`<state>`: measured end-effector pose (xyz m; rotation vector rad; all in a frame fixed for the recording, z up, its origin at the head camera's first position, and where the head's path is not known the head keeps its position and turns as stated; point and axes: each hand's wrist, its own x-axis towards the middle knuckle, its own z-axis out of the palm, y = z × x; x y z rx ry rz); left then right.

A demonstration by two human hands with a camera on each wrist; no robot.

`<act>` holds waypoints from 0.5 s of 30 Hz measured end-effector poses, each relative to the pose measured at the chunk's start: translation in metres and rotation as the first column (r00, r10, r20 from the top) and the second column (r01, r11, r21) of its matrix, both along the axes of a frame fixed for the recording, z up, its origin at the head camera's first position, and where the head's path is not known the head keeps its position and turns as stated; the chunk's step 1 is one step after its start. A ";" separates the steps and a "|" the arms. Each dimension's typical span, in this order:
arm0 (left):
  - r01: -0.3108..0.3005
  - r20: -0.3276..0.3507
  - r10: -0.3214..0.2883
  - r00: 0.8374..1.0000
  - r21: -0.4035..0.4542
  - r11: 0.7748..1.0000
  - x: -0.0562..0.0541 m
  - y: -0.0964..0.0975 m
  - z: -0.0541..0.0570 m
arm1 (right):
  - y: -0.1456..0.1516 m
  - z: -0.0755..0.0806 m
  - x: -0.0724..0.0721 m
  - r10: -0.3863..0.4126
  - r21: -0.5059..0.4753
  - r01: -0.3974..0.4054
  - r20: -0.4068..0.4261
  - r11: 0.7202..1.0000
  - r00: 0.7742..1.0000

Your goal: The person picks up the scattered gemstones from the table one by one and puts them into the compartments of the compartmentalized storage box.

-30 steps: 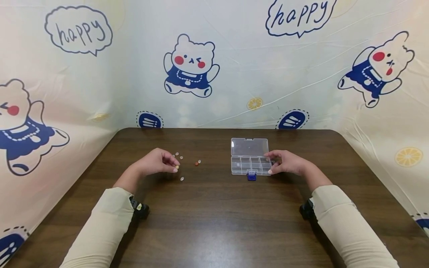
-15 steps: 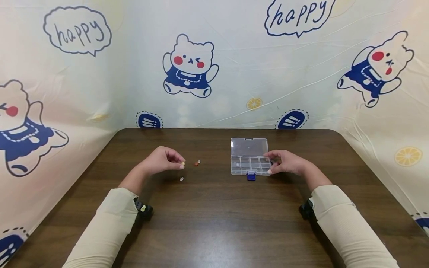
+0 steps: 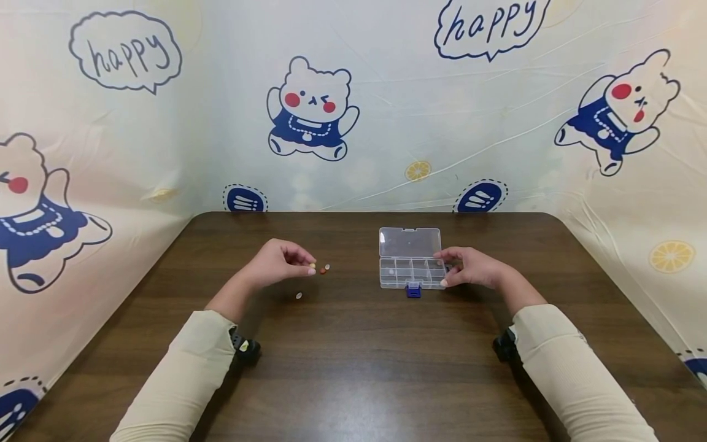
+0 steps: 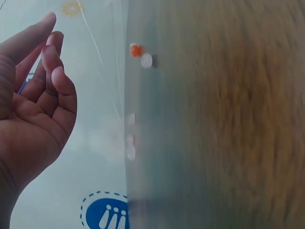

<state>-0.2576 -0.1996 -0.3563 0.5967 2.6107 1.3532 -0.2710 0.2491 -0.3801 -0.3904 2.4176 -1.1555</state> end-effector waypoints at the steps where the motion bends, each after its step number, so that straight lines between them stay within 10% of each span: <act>1: 0.000 -0.003 0.000 1.000 0.007 1.000 0.000 0.002 0.000 | 0.000 0.000 0.000 0.000 0.001 0.000 0.000 1.000 1.000; 15: 0.034 -0.007 -0.033 0.999 0.074 0.997 0.001 0.027 0.002 | -0.001 -0.001 -0.001 -0.002 0.009 0.002 -0.004 1.000 1.000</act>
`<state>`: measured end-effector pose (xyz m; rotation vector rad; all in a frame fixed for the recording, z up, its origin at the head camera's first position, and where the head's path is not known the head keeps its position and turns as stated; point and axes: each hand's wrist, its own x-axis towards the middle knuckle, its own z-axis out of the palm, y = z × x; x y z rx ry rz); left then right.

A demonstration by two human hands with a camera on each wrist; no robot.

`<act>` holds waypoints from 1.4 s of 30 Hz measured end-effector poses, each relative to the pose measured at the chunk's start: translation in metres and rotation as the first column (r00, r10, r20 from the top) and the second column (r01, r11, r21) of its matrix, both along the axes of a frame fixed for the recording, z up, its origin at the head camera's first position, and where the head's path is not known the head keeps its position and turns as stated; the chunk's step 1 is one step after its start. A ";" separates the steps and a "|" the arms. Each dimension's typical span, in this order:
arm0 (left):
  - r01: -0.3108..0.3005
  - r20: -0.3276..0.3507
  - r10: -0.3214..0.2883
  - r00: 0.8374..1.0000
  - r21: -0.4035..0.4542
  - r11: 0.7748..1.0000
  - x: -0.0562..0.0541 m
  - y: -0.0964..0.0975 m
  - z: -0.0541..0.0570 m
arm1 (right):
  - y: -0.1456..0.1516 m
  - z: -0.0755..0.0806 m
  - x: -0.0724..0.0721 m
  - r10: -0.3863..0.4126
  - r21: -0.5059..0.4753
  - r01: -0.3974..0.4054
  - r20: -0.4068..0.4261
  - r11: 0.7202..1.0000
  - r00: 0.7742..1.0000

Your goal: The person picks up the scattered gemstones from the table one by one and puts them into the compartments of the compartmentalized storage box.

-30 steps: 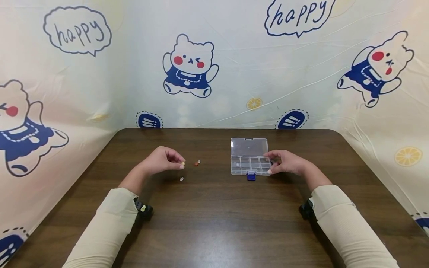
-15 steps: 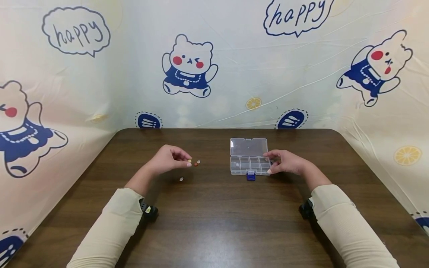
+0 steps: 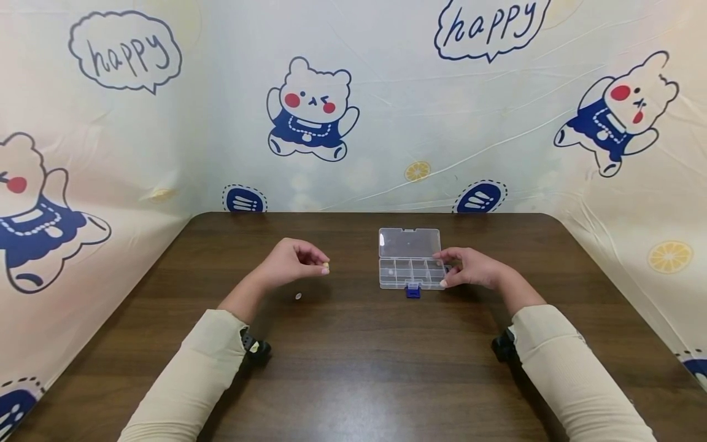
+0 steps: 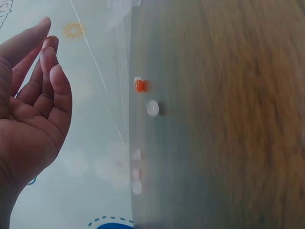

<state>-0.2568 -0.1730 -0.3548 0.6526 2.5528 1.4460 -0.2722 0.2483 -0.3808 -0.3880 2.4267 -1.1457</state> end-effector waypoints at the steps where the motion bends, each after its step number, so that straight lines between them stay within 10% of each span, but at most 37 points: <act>1: 0.003 -0.001 -0.003 1.000 0.000 1.000 0.000 0.002 0.000 | 0.000 0.000 0.000 0.000 0.001 0.000 -0.002 1.000 1.000; 42: 0.089 -0.065 -0.089 0.994 -0.007 0.996 -0.012 0.065 0.003 | 0.001 0.000 0.000 0.001 -0.004 -0.001 -0.004 1.000 1.000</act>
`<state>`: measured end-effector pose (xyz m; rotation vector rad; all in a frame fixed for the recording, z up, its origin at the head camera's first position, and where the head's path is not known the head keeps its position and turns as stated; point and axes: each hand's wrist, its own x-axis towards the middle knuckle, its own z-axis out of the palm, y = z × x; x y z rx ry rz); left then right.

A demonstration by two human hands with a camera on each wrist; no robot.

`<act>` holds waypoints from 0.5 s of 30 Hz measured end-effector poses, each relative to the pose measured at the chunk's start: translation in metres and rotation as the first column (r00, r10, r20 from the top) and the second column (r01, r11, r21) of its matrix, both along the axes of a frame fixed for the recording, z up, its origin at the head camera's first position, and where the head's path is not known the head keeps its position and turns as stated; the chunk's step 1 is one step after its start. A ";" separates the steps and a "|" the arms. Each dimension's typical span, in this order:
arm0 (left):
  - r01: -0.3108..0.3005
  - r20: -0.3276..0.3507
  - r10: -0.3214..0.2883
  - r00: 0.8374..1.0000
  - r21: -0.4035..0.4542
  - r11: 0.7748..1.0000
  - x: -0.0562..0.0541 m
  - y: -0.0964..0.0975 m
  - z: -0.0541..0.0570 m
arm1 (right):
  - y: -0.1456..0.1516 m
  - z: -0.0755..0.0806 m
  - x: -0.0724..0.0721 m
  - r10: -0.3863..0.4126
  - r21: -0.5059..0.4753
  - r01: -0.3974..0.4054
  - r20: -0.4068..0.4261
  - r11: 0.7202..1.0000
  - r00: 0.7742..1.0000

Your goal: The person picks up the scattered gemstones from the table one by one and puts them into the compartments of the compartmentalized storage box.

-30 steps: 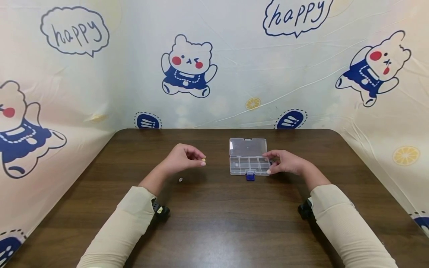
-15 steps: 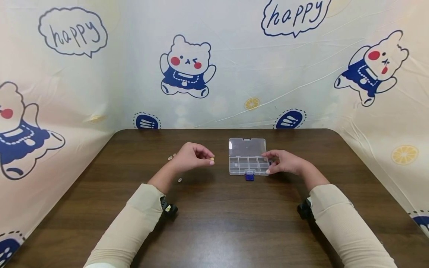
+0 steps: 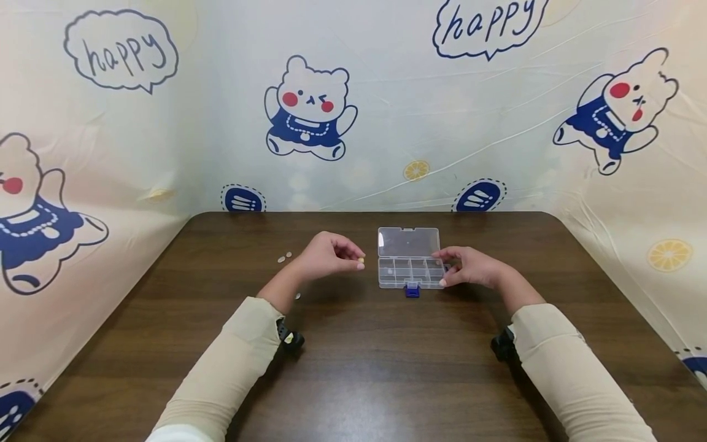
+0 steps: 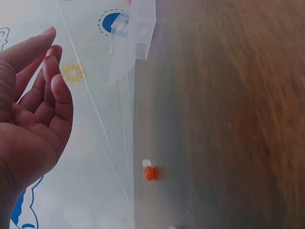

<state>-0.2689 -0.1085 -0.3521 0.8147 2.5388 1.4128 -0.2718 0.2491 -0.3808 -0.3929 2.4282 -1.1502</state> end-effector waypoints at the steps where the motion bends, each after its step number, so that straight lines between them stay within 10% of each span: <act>1: 0.002 -0.004 -0.002 1.000 -0.002 1.000 -0.001 0.002 0.000 | 0.000 0.000 0.000 0.001 -0.001 -0.001 0.000 1.000 1.000; 15: 0.023 0.023 -0.022 0.999 -0.045 0.999 -0.007 0.026 0.004 | 0.001 0.000 -0.001 0.006 -0.014 -0.006 0.014 1.000 1.000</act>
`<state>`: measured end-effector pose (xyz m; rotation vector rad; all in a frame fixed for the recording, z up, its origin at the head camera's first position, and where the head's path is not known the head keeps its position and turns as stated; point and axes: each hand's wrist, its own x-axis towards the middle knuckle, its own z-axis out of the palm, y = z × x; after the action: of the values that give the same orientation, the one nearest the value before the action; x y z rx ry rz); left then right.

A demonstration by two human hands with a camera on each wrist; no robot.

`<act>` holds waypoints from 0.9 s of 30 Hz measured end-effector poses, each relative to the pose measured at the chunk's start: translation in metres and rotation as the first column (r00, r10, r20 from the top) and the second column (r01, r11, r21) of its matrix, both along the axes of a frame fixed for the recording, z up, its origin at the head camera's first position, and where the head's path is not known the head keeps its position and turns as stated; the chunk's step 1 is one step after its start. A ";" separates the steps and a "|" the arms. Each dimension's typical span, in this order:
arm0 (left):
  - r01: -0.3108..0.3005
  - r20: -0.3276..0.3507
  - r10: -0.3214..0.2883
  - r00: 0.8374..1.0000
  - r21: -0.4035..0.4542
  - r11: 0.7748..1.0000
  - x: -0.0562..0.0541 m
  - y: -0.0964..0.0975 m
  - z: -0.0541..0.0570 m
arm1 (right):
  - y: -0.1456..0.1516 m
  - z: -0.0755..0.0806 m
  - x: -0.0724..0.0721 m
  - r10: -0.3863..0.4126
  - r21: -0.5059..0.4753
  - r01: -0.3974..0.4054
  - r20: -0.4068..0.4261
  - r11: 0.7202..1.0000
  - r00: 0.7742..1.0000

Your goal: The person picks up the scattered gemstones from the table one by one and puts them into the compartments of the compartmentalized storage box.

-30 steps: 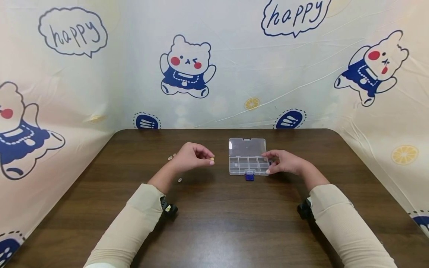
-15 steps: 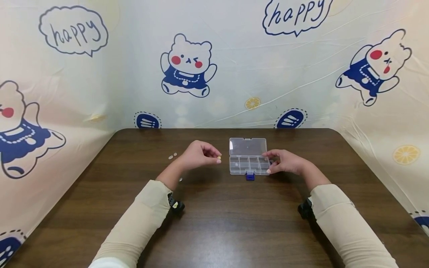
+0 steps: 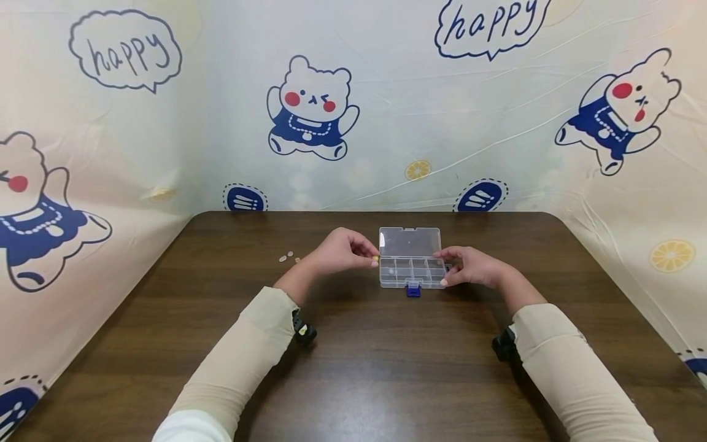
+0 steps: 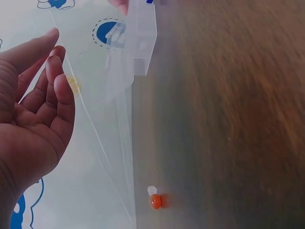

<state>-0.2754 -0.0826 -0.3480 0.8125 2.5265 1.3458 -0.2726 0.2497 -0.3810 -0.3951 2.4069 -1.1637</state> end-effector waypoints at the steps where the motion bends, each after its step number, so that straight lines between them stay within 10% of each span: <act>1: 0.004 0.005 -0.004 1.000 -0.004 1.000 -0.001 0.002 0.000 | 0.000 0.000 0.000 0.001 -0.002 -0.001 0.001 1.000 1.000; 27: 0.119 -0.026 -0.125 0.992 -0.162 0.980 -0.028 0.038 0.006 | 0.000 -0.001 -0.002 0.015 0.021 -0.014 -0.026 1.000 1.000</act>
<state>-0.3030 -0.0451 -0.3415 0.9489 2.5254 1.0848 -0.2745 0.2493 -0.3816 -0.4228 2.4320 -1.1332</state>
